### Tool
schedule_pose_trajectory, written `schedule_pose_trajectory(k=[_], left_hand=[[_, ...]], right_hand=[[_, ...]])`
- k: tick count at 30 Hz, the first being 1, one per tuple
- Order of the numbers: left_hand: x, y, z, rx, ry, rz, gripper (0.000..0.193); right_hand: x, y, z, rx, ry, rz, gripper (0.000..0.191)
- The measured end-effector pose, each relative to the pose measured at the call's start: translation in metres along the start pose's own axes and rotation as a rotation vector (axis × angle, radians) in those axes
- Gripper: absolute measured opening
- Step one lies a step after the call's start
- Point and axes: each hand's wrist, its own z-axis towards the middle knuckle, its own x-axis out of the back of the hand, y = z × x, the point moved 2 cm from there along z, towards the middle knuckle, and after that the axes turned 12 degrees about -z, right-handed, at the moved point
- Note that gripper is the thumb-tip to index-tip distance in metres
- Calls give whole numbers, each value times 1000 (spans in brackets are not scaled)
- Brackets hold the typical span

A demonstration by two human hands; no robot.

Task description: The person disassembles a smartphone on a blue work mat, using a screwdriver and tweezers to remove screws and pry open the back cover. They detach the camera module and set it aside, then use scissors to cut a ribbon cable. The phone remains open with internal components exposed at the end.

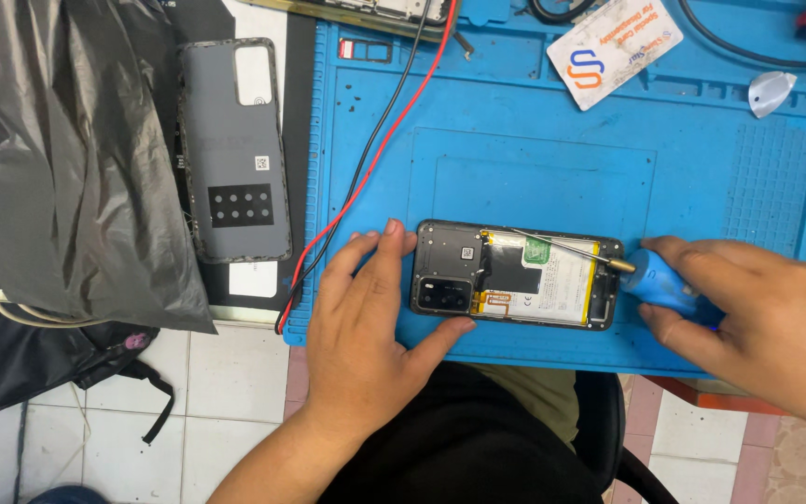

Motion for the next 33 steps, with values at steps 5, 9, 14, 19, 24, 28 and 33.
schedule_pose_trajectory(k=[5, 9, 14, 19, 24, 28, 33], left_hand=[[1, -1, 0, -20, -6, -10, 96], [0, -2, -1, -15, -3, -12, 96], [1, -5, -2, -51, -1, -13, 96], [0, -5, -3, -45, -4, -9, 96], [0, -6, -4, -52, 2, -16, 96], [2, -7, -5, -68, 0, -51, 102], [6, -8, -8, -46, 20, -94, 110]], right_hand=[[-1, -5, 1, 11, -10, -45, 49], [0, -7, 1, -20, -6, -24, 52], [-1, -8, 0, -76, -117, -101, 54], [-1, -10, -1, -29, -47, -70, 51], [-4, -9, -1, -63, -64, -71, 51], [-1, -7, -5, -71, -52, 62, 45], [5, -10, -5, -62, -117, 174, 61]])
